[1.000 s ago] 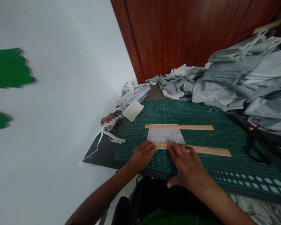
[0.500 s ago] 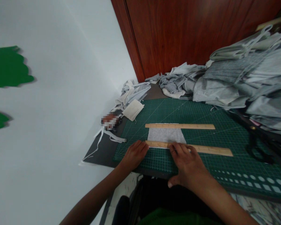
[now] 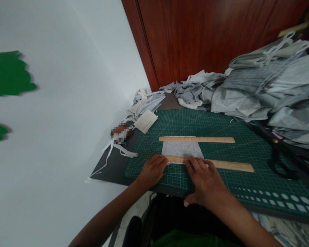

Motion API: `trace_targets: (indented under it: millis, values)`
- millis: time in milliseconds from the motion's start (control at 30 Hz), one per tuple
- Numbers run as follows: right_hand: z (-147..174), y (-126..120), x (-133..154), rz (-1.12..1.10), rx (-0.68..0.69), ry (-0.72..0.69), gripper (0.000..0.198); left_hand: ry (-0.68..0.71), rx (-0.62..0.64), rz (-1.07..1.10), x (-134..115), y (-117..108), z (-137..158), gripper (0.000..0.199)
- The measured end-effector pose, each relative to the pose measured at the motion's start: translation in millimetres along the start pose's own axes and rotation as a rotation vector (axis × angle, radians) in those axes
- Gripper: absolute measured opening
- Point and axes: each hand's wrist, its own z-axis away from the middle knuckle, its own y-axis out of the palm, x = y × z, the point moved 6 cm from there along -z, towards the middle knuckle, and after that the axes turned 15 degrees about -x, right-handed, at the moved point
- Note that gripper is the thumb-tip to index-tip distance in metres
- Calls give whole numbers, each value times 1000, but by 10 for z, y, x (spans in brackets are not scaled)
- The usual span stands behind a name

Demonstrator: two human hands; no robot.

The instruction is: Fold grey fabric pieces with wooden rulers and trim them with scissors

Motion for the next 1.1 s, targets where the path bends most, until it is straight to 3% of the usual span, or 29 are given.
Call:
trace_targets:
  millis: [333, 567, 667, 767, 833, 1000, 1100]
  values:
    - [-1, -17, 2, 21, 13, -2, 123, -17, 74, 92, -243, 201, -187, 20]
    - [-1, -9, -3, -4, -21, -16, 124, -48, -36, 160, -371, 223, -275, 20]
    - [-5, 5, -3, 7, -32, -23, 126, -206, -157, 308, -313, 174, -325, 22]
    - [4, 43, -11, 5, -55, -31, 130, -550, -261, 548, -160, 213, -329, 17]
    - [16, 63, -18, -8, -75, -35, 131, -736, -265, 673, -96, 289, -319, 14]
    - [20, 18, -48, -69, -128, -51, 127, -821, -184, 786, -102, 382, -383, 15]
    - [-29, -45, -92, -130, -174, -59, 96, -839, -159, 793, -141, 407, -404, 15]
